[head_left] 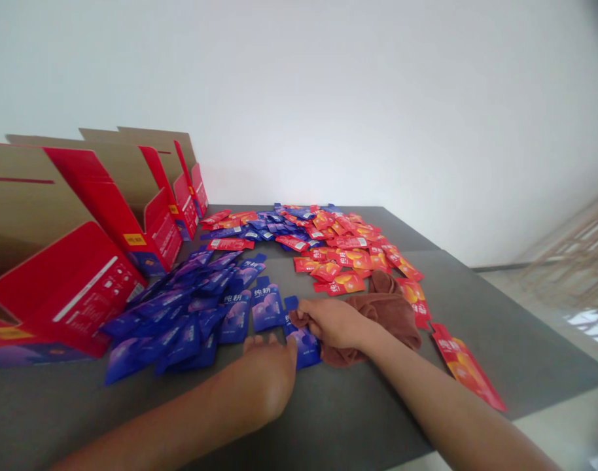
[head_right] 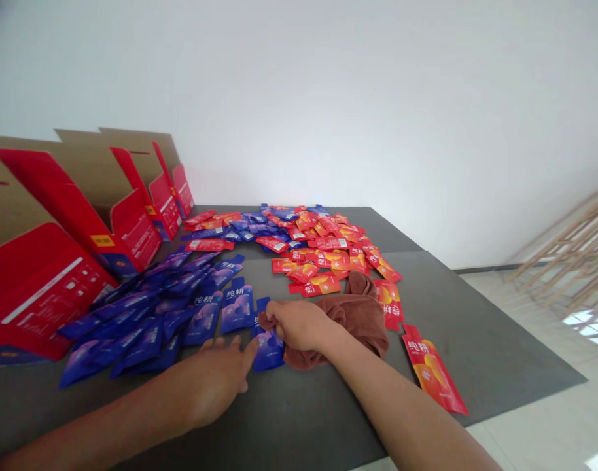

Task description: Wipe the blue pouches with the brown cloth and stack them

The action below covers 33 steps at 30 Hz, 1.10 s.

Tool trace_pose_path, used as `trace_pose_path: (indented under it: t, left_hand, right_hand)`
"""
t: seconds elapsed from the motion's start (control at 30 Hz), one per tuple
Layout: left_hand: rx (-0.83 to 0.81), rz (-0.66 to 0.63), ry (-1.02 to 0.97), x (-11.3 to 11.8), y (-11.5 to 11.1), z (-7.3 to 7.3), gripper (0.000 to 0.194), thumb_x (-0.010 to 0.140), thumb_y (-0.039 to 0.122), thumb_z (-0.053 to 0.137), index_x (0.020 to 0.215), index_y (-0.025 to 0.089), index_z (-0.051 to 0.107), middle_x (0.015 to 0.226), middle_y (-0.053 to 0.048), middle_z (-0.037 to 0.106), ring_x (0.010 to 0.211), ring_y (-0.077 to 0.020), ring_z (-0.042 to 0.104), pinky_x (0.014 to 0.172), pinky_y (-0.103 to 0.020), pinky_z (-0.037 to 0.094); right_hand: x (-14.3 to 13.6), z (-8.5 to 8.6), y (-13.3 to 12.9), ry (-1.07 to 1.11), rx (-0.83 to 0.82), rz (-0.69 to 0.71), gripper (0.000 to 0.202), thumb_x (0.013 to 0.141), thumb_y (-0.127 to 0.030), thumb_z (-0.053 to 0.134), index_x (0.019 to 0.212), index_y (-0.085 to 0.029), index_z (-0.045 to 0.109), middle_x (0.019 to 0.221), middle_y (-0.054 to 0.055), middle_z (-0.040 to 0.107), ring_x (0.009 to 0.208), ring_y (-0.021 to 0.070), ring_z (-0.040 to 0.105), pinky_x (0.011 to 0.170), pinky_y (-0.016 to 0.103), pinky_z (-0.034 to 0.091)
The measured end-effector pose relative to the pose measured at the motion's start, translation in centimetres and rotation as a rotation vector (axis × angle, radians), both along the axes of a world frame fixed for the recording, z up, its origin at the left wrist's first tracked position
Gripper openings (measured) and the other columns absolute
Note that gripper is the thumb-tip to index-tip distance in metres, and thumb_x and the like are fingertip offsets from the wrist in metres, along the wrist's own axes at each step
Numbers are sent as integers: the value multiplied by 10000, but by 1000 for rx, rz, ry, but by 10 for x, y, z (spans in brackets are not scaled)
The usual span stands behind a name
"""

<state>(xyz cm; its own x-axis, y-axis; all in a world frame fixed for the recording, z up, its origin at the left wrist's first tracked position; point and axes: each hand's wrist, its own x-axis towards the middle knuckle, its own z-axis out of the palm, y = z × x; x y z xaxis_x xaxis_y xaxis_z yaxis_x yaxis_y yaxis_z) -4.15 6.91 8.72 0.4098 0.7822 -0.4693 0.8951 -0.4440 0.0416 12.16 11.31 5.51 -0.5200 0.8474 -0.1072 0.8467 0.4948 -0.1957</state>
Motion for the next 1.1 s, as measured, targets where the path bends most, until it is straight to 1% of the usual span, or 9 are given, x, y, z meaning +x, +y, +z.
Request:
trace_pose_path:
  t: [0.07, 0.13, 0.3, 0.47, 0.57, 0.7, 0.77, 0.97, 1.1]
  left_hand:
    - [-13, 33, 54, 10, -4, -3, 600, 777, 239, 549, 1336, 141, 356, 1352, -251, 422, 1205, -387, 422, 980, -567, 318]
    - [-50, 46, 86, 18, -8, -12, 675, 752, 225, 567, 1367, 183, 293, 1406, -236, 338, 1234, -413, 365, 990, -571, 301]
    - [-45, 104, 133, 22, -17, -35, 798, 678, 168, 636, 1371, 231, 246, 1409, -257, 292, 1223, -439, 362, 954, -575, 343]
    - [75, 135, 114, 22, -26, -38, 703, 734, 36, 498, 1351, 282, 266, 1399, -229, 331, 1206, -394, 412, 937, -538, 385]
    - [130, 154, 105, 24, -30, -38, 625, 771, -7, 370, 1325, 279, 321, 1370, -224, 379, 1186, -364, 446, 937, -531, 393]
    - [169, 173, 100, 25, -36, -43, 590, 788, -8, 323, 1296, 288, 370, 1351, -224, 407, 1179, -351, 457, 946, -532, 391]
    - [194, 169, 92, 25, -38, -45, 582, 796, -1, 319, 1295, 293, 369, 1343, -230, 421, 1171, -346, 467, 946, -534, 391]
    - [217, 142, 137, 24, -40, -44, 631, 782, -37, 282, 1324, 284, 312, 1324, -244, 440, 1146, -336, 497, 916, -507, 424]
    - [234, 122, 173, 24, -41, -44, 633, 785, -28, 259, 1331, 288, 304, 1317, -238, 454, 1146, -331, 496, 909, -486, 431]
  right_hand:
    - [-6, -3, -6, -17, -7, -73, 238, 818, -201, 454, 1053, -190, 494, 908, 62, 634, 800, 191, 580, 604, 253, 323]
    - [-9, -4, -12, -9, -11, -83, 241, 824, -226, 447, 1059, -186, 482, 881, 66, 637, 773, 197, 583, 577, 256, 308]
    - [3, 1, -5, 28, 15, -77, 222, 838, -219, 425, 1052, -188, 470, 872, 44, 627, 740, 182, 570, 574, 255, 305]
    - [8, 14, 3, 16, 231, -170, 211, 899, -177, 354, 1009, -187, 533, 941, 71, 573, 853, 187, 517, 712, 275, 335]
    - [-5, 14, -9, 22, 250, -7, 201, 900, -226, 402, 996, -204, 577, 938, 71, 536, 889, 201, 469, 771, 308, 327]
    - [-17, 9, -21, 47, 109, 299, 202, 877, -263, 464, 992, -252, 630, 929, 54, 515, 896, 197, 445, 763, 312, 320]
    - [-14, 6, -19, 68, 77, 333, 221, 869, -249, 474, 1013, -277, 640, 902, 43, 512, 886, 188, 446, 757, 304, 316]
    - [0, -2, 3, 31, 102, 92, 310, 910, -221, 393, 1144, -261, 592, 871, 57, 530, 816, 175, 481, 699, 274, 327]
    - [2, 0, -1, 97, 56, 79, 259, 876, -186, 439, 1117, -187, 534, 978, 63, 570, 867, 166, 515, 720, 258, 343]
